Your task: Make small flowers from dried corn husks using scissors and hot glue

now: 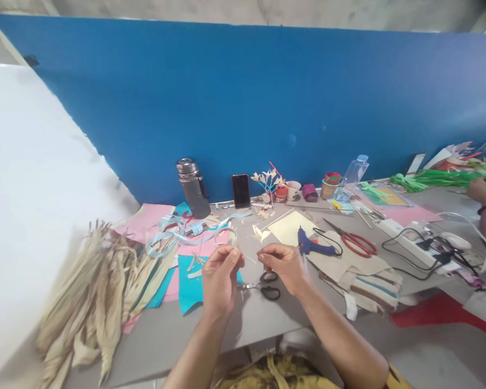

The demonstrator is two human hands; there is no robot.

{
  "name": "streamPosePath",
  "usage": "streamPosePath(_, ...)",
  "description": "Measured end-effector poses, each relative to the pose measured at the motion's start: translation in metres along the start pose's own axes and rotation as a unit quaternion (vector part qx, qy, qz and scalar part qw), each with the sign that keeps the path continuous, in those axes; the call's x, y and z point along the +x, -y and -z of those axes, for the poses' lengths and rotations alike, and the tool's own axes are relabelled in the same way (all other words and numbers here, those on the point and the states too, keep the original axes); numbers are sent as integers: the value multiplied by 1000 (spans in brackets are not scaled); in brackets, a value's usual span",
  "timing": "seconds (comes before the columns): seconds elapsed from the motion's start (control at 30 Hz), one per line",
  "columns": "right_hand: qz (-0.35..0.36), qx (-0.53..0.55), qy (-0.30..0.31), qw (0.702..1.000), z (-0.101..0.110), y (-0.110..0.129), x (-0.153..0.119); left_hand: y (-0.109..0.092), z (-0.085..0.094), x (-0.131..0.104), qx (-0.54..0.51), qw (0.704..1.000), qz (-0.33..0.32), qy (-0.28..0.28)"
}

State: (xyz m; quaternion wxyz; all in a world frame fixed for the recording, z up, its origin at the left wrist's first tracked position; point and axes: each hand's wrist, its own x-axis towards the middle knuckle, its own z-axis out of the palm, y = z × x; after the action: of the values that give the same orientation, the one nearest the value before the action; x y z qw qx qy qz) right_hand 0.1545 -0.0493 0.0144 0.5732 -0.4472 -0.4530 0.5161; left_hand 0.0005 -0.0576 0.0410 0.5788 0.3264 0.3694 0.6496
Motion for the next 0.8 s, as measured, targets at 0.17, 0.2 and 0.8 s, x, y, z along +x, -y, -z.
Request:
streamPosePath(0.17,131,-76,-35,988,11,-1,-5,10,-11,-2,-12,999,25,26)
streamPosePath(0.2,170,-97,-43,980,12,0,-7,11,-11,-1,-12,999,30,29)
streamPosePath(0.8,66,-52,88,993,7,-8,-12,7,-10,-5,31,997,18,74)
